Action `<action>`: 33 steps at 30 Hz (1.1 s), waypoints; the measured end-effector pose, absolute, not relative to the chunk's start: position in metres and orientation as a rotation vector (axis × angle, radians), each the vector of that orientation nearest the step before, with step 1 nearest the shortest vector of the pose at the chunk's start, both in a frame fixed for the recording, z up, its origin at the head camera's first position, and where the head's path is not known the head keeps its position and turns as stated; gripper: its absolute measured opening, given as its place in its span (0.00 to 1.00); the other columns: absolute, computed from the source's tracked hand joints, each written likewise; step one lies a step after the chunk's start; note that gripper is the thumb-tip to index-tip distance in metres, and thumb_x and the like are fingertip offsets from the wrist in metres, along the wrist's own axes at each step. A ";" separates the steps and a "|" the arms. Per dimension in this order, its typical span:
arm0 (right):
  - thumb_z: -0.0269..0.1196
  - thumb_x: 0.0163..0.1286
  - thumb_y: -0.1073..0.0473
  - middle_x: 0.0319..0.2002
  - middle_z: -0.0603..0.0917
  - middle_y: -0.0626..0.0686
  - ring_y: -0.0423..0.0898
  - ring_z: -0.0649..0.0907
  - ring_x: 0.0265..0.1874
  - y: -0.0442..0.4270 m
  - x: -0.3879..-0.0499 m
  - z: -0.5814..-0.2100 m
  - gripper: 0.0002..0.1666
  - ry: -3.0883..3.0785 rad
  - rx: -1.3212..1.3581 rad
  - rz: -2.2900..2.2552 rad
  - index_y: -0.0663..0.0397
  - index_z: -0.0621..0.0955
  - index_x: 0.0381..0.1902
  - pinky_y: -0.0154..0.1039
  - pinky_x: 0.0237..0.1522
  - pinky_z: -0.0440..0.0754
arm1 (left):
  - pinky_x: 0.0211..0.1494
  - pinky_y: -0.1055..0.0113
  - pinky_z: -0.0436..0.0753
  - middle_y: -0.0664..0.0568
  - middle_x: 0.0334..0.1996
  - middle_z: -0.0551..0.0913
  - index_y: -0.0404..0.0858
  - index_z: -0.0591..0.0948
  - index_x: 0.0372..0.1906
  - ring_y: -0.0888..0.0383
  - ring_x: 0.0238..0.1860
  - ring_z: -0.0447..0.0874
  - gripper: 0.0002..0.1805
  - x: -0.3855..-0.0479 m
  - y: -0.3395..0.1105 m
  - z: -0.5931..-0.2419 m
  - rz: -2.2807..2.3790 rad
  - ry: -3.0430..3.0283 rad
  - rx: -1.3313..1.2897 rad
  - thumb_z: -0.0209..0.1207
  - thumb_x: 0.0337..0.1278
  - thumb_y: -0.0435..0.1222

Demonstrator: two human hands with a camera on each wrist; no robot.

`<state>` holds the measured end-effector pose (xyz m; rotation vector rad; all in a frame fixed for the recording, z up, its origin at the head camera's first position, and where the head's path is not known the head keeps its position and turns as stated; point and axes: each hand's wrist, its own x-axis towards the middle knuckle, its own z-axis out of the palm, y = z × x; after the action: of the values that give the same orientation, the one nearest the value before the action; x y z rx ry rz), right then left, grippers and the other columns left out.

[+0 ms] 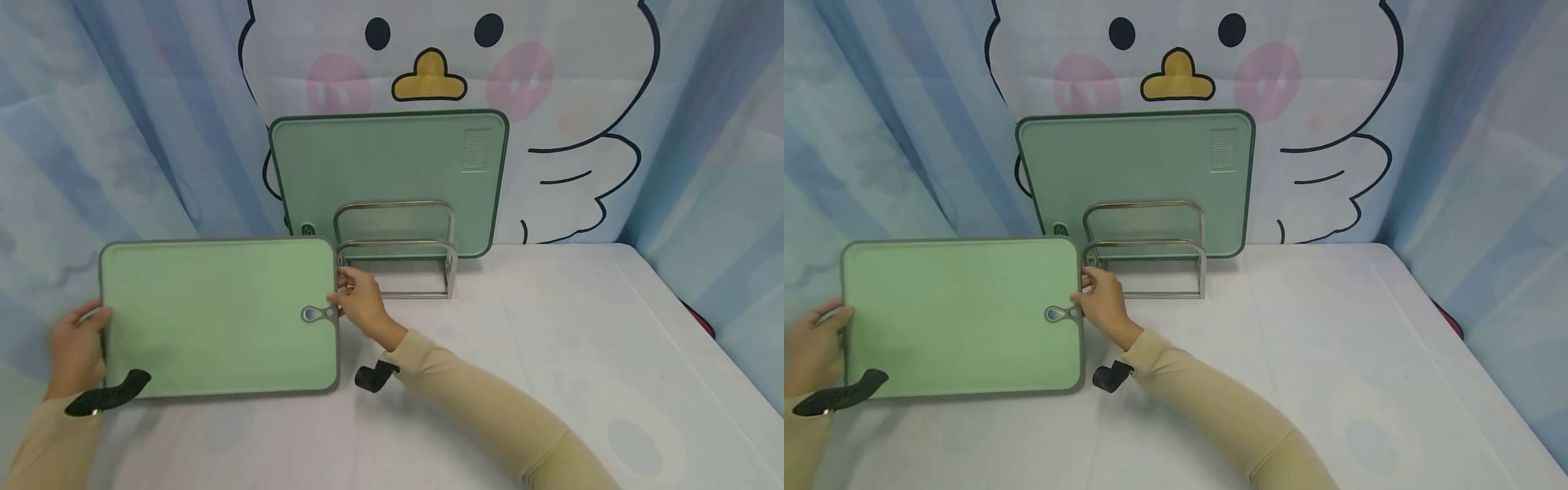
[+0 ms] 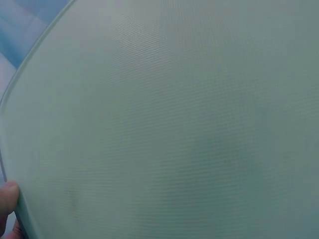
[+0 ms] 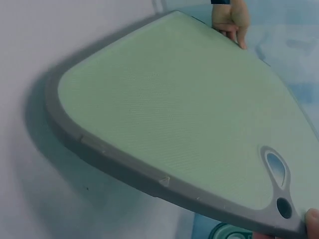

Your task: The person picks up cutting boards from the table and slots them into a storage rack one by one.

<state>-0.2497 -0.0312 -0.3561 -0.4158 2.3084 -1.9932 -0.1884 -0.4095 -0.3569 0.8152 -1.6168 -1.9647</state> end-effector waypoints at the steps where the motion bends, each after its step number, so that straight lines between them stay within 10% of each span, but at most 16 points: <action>1: 0.62 0.58 0.75 0.40 0.82 0.65 0.41 0.81 0.26 -0.032 -0.251 -0.353 0.28 2.324 -0.442 -1.991 0.68 0.73 0.59 0.40 0.25 0.85 | 0.27 0.81 0.68 0.65 0.28 0.74 0.51 0.79 0.30 0.69 0.31 0.68 0.09 -0.188 -0.409 -0.356 -1.972 -1.586 0.804 0.58 0.59 0.32; 10: 0.64 0.57 0.75 0.41 0.82 0.66 0.56 0.83 0.34 -0.035 -0.274 -0.336 0.23 2.413 -0.622 -1.932 0.68 0.76 0.53 0.41 0.29 0.86 | 0.25 0.79 0.71 0.57 0.29 0.78 0.42 0.78 0.37 0.64 0.30 0.73 0.07 -0.192 -0.400 -0.346 -2.023 -1.231 0.632 0.57 0.57 0.27; 33: 0.61 0.62 0.71 0.45 0.80 0.64 0.56 0.83 0.40 -0.046 -0.317 -0.308 0.17 2.509 -0.910 -1.808 0.69 0.74 0.50 0.33 0.35 0.84 | 0.34 0.79 0.71 0.50 0.38 0.75 0.38 0.76 0.44 0.62 0.36 0.72 0.09 -0.214 -0.401 -0.330 -1.782 -1.127 0.416 0.53 0.61 0.25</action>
<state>-0.3166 -0.0462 -0.3084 -0.9101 2.5089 -1.8076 -0.2136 -0.4008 -0.3300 0.4163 -1.1274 -1.7818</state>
